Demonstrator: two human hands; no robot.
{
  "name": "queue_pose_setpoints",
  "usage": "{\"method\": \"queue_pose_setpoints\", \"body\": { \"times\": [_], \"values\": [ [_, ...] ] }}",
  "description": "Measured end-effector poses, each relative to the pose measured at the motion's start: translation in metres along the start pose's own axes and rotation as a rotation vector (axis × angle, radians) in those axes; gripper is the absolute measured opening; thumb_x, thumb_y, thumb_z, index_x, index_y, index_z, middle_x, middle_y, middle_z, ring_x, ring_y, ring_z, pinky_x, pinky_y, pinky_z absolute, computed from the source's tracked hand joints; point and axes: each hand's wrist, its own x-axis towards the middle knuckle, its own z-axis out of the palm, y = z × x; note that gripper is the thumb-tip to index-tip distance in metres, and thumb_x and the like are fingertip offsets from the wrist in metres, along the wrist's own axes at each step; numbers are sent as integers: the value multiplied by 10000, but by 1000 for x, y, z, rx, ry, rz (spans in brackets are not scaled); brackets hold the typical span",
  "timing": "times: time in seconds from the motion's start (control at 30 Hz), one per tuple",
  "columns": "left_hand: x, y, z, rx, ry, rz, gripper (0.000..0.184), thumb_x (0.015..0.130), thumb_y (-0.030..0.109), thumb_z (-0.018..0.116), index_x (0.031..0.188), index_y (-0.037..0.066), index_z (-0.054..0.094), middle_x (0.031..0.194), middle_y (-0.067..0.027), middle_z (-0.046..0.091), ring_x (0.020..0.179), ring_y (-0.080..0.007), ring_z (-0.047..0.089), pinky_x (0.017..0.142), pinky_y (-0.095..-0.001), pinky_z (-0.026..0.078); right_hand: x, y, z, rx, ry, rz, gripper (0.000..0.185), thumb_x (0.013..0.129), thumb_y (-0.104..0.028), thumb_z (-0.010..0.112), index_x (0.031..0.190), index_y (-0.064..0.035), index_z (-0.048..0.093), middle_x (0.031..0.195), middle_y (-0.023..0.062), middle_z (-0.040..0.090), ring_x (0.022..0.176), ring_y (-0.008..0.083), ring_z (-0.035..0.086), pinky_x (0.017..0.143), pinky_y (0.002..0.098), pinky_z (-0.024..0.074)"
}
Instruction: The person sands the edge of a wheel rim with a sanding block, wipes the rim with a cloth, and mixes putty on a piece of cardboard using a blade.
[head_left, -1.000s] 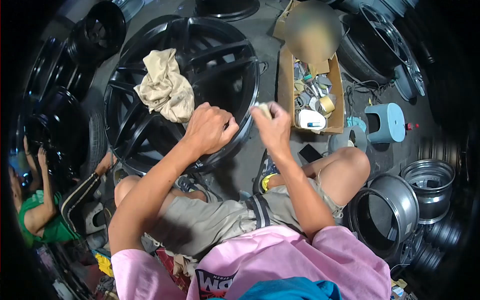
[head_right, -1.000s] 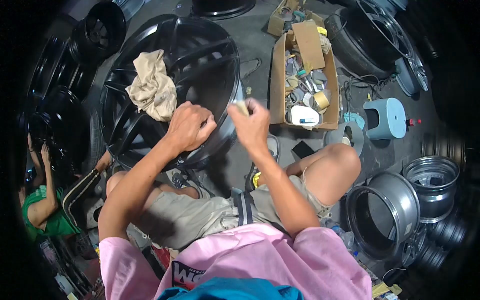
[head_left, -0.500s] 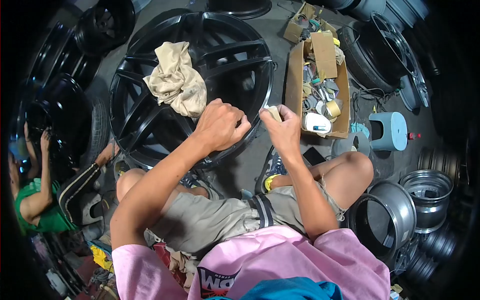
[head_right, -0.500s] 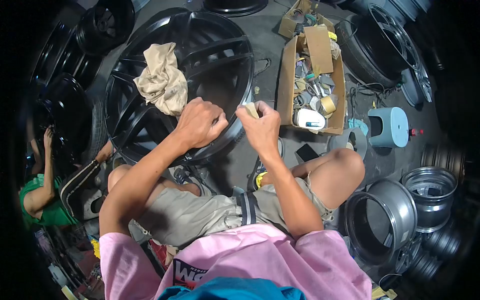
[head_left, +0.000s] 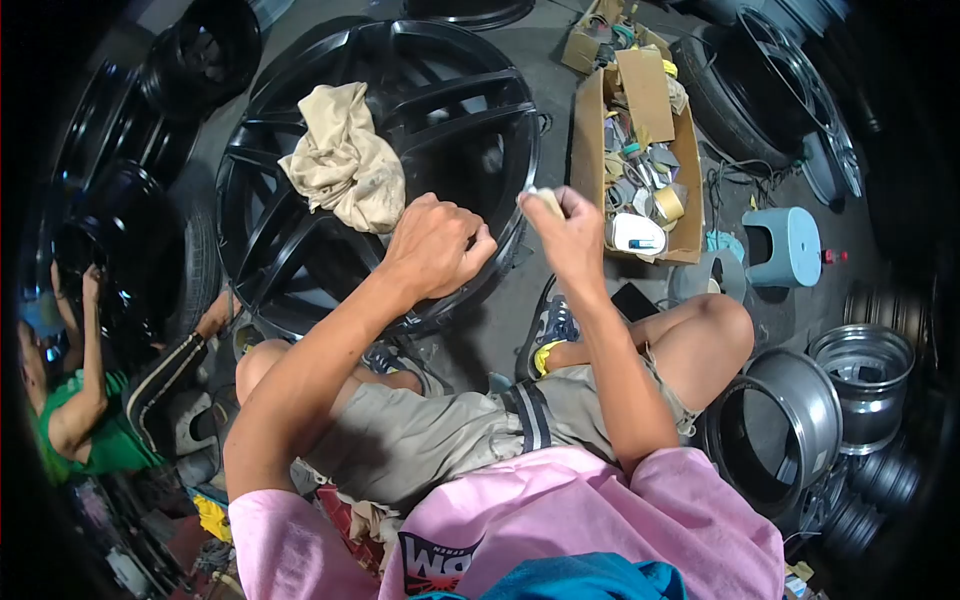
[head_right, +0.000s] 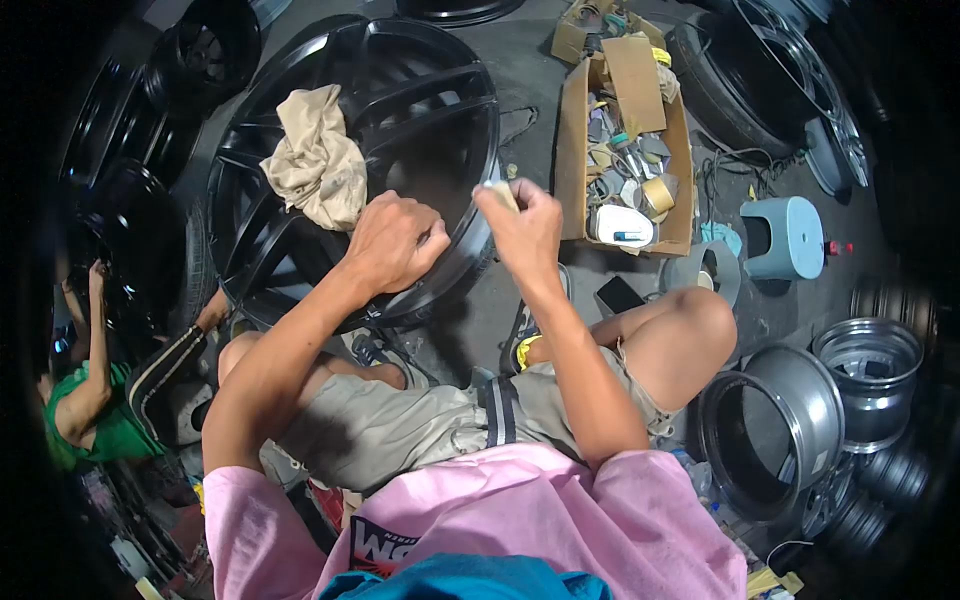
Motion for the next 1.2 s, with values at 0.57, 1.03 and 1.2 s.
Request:
{"method": "queue_pose_setpoints", "body": {
  "times": [0.57, 1.03, 1.2],
  "values": [
    [33, 2, -37, -459, -361, -361, 517, 1049, 463, 706, 889, -28, 724, 742, -24, 615, 733, -122, 547, 678, -331, 451, -13, 8, -55, 259, -164, 160, 301, 999, -321, 786, 1005, -29, 716, 819, -11, 656, 697, 63, 561, 621, 253, 476],
    [103, -18, -17, -702, -458, -457, 496, 974, 416, 815, 664, 90, 606, 648, 53, 553, 643, -59, 506, 608, -253, 411, -9, 5, -55, 75, -61, 62, 276, 984, -231, 770, 1056, 24, 692, 887, 40, 703, 795, 95, 603, 722, 286, 503],
    [80, -20, -12, -737, -428, -469, 431, 980, 411, 812, 757, 71, 671, 687, 48, 581, 667, -58, 520, 624, -259, 428, -7, 11, -56, 22, -59, 50, 274, 983, -235, 772, 1052, 18, 694, 883, 31, 694, 780, 93, 590, 709, 284, 492]
  ]
}}
